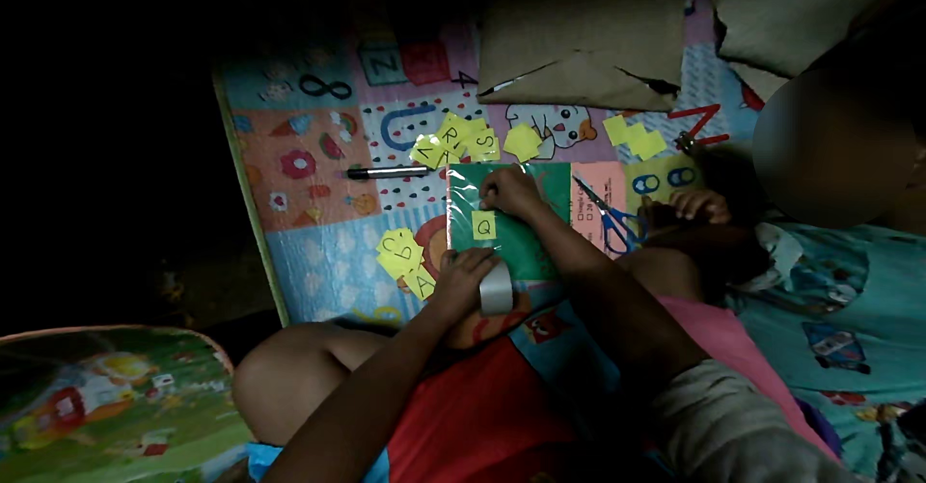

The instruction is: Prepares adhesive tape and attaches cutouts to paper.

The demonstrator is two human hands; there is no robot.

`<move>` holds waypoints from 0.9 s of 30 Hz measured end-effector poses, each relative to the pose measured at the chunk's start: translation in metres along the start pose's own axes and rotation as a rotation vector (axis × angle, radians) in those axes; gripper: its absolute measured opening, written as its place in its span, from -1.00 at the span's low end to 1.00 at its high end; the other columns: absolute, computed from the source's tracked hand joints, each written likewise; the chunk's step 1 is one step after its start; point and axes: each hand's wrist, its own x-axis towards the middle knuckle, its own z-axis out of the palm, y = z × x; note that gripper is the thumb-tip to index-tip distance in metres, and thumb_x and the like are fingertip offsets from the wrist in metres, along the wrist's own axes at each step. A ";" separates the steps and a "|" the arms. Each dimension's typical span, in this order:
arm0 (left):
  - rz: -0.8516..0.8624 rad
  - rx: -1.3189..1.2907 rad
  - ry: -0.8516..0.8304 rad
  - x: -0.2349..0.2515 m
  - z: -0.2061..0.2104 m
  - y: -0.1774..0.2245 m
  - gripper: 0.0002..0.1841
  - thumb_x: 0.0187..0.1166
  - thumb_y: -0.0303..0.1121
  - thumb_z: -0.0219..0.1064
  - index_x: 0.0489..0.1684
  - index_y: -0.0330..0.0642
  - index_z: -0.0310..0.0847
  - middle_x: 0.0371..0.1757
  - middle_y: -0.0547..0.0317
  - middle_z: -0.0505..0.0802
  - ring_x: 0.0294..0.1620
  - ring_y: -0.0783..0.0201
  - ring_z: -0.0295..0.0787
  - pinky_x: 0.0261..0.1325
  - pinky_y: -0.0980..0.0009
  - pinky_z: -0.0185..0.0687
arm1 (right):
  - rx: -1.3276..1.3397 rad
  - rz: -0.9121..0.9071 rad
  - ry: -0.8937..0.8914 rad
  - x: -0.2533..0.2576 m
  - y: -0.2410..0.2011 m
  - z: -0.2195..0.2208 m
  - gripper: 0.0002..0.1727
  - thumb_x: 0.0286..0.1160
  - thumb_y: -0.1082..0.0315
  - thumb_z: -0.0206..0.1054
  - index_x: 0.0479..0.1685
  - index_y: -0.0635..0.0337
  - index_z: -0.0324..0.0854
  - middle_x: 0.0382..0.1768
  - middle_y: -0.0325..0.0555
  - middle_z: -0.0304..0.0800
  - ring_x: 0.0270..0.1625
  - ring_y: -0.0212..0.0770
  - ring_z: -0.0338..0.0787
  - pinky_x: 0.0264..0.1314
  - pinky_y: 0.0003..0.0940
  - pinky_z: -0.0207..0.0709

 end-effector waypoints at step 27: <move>-0.028 0.056 0.000 0.005 -0.003 0.000 -0.53 0.34 -0.63 0.45 0.30 -0.20 0.76 0.43 -0.01 0.78 0.53 -0.11 0.62 0.53 -0.49 0.12 | -0.008 0.031 0.045 0.003 0.005 0.006 -0.78 0.42 0.30 0.56 -0.03 0.18 0.87 -0.01 0.13 0.86 0.32 0.32 0.64 0.31 0.37 0.41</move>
